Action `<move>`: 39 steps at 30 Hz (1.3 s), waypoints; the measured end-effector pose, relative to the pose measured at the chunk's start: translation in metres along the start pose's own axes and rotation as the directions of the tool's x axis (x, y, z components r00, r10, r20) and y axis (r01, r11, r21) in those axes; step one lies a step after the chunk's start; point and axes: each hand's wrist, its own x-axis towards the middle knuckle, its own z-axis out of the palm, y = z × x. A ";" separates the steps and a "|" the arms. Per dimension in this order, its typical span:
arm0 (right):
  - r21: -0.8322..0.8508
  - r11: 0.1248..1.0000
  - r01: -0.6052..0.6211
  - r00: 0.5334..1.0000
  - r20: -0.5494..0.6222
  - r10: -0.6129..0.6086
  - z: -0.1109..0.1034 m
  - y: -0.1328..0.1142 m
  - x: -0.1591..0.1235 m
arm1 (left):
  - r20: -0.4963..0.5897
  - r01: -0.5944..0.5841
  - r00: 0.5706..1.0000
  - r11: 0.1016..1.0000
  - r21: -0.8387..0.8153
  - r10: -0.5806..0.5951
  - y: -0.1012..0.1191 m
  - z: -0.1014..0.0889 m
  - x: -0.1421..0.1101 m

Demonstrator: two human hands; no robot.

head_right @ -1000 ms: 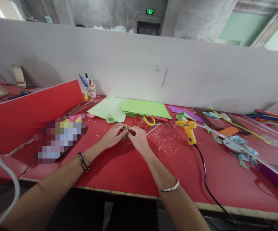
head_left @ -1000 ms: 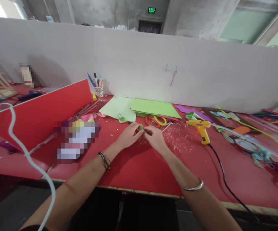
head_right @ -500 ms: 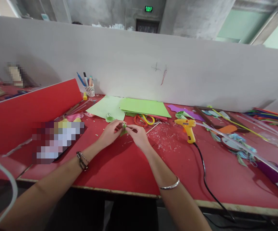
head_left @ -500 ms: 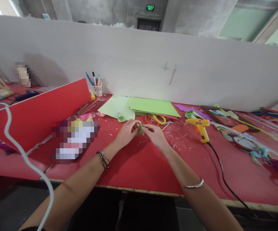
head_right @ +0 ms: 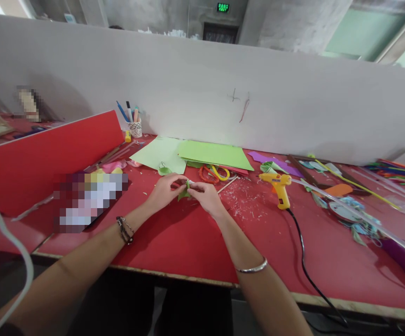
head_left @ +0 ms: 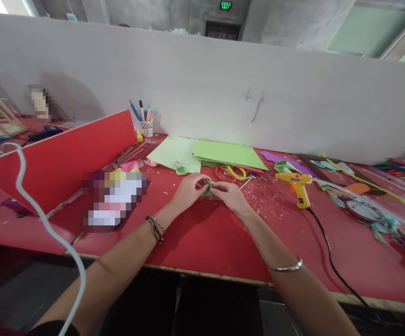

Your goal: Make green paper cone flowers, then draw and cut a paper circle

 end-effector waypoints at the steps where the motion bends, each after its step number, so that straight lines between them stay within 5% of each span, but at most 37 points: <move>1: 0.004 1.000 -0.003 1.000 0.001 0.003 0.000 0.000 0.000 | 0.004 -0.009 1.000 1.000 0.014 0.009 0.000 0.000 0.000; 14: -0.315 0.939 0.136 0.982 -0.084 -0.170 0.003 -0.006 -0.002 | 0.040 0.023 0.999 0.998 0.059 -0.025 0.004 0.000 0.000; 23: -0.053 0.990 0.130 0.979 -0.152 -0.136 0.004 -0.003 0.002 | 0.201 0.303 0.946 0.913 -0.272 -0.254 -0.001 0.002 0.004; 30: -0.036 0.994 0.099 0.983 -0.151 -0.103 0.002 -0.008 0.000 | 0.270 0.339 0.930 0.868 -0.364 -0.250 0.003 -0.001 0.001; 39: -0.286 0.917 0.277 0.908 -0.232 -0.347 0.003 -0.013 -0.003 | 0.265 0.429 0.902 0.786 -0.445 -0.342 -0.003 0.004 0.003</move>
